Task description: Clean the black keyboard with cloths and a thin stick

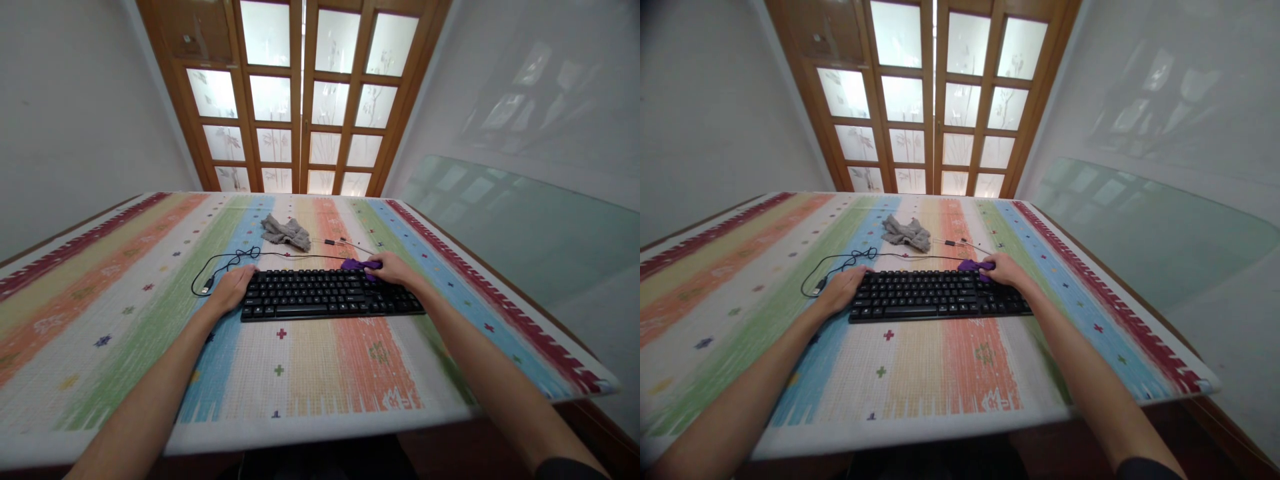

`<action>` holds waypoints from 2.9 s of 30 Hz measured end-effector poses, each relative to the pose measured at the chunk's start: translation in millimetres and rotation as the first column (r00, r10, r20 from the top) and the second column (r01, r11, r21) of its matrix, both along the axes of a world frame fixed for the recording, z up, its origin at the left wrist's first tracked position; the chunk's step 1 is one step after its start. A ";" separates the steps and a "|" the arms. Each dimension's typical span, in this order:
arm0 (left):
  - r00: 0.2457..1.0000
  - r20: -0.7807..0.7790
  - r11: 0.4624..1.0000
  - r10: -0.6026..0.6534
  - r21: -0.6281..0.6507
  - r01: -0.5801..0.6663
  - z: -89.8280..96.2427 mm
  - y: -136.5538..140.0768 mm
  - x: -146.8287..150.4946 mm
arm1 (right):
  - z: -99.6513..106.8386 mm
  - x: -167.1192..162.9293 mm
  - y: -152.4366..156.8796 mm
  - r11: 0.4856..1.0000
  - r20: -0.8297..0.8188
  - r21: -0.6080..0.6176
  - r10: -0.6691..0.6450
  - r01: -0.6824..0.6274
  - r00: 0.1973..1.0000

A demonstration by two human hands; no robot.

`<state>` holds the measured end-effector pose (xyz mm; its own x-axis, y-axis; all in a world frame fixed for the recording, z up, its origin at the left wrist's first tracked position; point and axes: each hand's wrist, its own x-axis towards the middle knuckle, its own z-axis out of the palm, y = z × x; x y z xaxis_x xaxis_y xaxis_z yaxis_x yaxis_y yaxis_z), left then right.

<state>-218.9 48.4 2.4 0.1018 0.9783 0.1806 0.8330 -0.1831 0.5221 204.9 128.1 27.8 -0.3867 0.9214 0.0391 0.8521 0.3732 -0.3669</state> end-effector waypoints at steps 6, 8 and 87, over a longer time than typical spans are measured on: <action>1.000 0.006 1.000 -0.004 0.012 0.004 -0.5 0.5 -0.9 | 0.0 -16.4 0.6 0.985 0.063 0.046 -0.168 0.166 0.984; 1.000 0.006 1.000 -0.006 0.016 0.006 -0.7 0.6 -1.2 | -3.5 -20.7 1.5 0.972 0.043 0.055 -0.230 0.227 0.972; 0.998 0.056 1.000 -0.002 0.026 0.000 -2.3 1.2 -1.8 | 12.5 -89.0 -5.7 0.974 0.214 0.201 -0.148 0.105 0.965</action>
